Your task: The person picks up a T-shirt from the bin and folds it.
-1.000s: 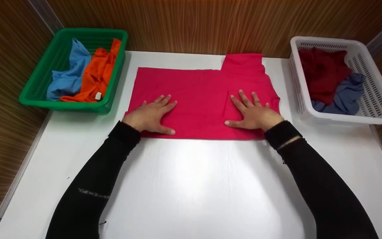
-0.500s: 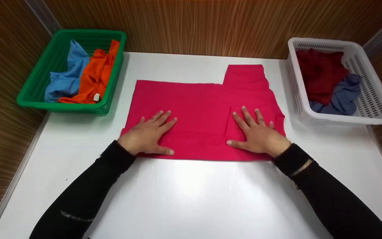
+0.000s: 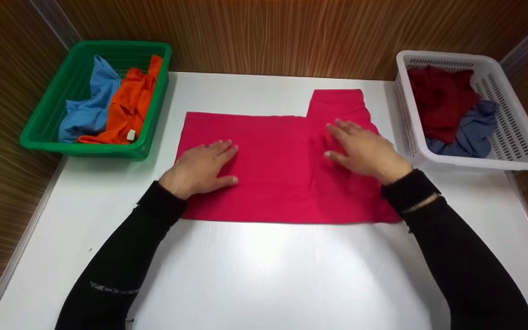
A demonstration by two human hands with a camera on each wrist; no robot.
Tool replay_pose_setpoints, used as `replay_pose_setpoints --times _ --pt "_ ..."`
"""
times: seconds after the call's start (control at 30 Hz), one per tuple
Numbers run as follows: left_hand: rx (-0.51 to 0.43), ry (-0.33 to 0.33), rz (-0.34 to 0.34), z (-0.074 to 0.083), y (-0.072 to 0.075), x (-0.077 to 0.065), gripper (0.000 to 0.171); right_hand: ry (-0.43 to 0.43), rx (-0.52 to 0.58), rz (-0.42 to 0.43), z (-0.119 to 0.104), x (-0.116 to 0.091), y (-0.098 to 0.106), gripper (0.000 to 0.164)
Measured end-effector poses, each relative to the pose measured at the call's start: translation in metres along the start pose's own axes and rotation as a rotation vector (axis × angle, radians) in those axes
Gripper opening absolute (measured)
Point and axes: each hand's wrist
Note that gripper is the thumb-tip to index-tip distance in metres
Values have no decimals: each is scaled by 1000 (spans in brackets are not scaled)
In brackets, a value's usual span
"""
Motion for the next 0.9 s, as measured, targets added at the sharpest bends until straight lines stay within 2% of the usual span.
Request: replay_pose_setpoints --times 0.13,0.37,0.57,0.67,0.9 --pt "-41 49 68 -9 8 16 90 -20 3 51 12 21 10 76" --pt "-139 132 104 -28 9 40 88 -43 39 132 38 58 17 73" --pt "-168 171 151 -42 7 51 81 -106 56 129 58 89 14 70" --pt "-166 185 148 -46 5 55 79 -128 72 107 66 101 10 68" --pt "-180 190 93 -52 -1 58 74 -172 102 71 78 126 7 69"
Point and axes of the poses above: each hand's wrist, its own x-axis towards the middle knuckle, its own y-axis out of the back of the hand, z = x × y, and after that the axes turned 13 degrees about y, right-handed
